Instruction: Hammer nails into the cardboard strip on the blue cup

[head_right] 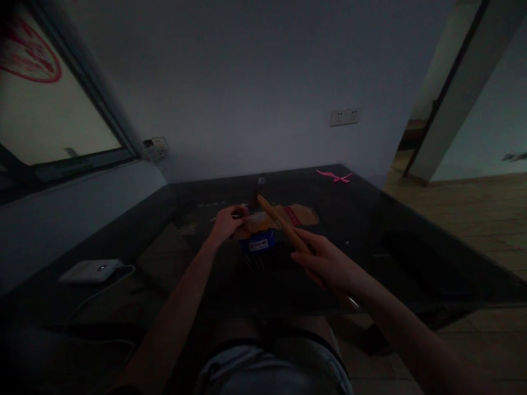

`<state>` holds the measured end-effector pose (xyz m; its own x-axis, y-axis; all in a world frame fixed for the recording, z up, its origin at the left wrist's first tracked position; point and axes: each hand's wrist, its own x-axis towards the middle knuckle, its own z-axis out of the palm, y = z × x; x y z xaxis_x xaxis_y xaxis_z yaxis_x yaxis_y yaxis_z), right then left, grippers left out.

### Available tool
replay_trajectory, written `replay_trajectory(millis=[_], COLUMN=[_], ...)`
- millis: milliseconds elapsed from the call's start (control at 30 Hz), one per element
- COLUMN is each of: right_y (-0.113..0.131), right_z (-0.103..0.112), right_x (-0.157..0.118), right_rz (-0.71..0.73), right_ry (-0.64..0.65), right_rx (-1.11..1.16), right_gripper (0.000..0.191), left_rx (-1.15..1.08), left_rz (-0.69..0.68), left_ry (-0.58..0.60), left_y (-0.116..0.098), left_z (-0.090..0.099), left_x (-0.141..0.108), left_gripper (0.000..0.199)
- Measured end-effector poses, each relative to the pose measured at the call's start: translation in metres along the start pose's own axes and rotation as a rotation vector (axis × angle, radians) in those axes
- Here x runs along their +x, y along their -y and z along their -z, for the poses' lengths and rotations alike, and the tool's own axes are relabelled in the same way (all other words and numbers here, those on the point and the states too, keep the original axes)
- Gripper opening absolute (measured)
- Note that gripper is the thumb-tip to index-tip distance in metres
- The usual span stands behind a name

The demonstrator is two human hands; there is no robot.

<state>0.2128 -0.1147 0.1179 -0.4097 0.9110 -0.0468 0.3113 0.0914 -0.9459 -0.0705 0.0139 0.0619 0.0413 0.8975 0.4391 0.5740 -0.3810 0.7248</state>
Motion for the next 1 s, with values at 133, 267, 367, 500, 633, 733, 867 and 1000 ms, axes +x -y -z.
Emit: replay_trajectory(millis=[133,267,367,500,633,733,867,1000], right_y=[-0.007,-0.023,-0.04,-0.054,-0.053,-0.055,-0.073,-0.087], right_z=[0.001,0.001,0.002,-0.004,-0.018,-0.026,-0.031,-0.037], right_x=[-0.013,-0.032,-0.049,-0.069,-0.084,-0.092,-0.096,-0.091], right_rz=[-0.004,-0.084,-0.122,-0.18,-0.217,-0.275,-0.311,-0.247], right_ry=[-0.076,-0.152,-0.222,-0.289,-0.426,-0.516,-0.48,-0.371], right_rx=[0.041,0.157,0.25,0.352,0.419,0.464,0.533,0.697], right_gripper=[0.063,0.065,0.062,0.064,0.063,0.061,0.065,0.066], left_rx=[0.005,0.139,0.232,0.382,0.555,0.68,0.773,0.668], left_rz=[-0.104,-0.295,-0.447,-0.593,-0.661,-0.746,-0.872,-0.873], left_ry=[-0.097,-0.266,-0.054,0.402,0.567,0.628,0.63,0.587], left_y=[-0.015,-0.042,-0.053,-0.048,-0.041,-0.045,-0.049,-0.054], left_z=[0.013,0.027,0.024,0.0,-0.028,-0.041,-0.049,-0.051], left_x=[-0.006,-0.038,-0.073,-0.102,-0.1,-0.091,-0.085,-0.088], left_gripper=[0.029,0.015,0.014,0.017,0.017,0.012,0.009,0.01])
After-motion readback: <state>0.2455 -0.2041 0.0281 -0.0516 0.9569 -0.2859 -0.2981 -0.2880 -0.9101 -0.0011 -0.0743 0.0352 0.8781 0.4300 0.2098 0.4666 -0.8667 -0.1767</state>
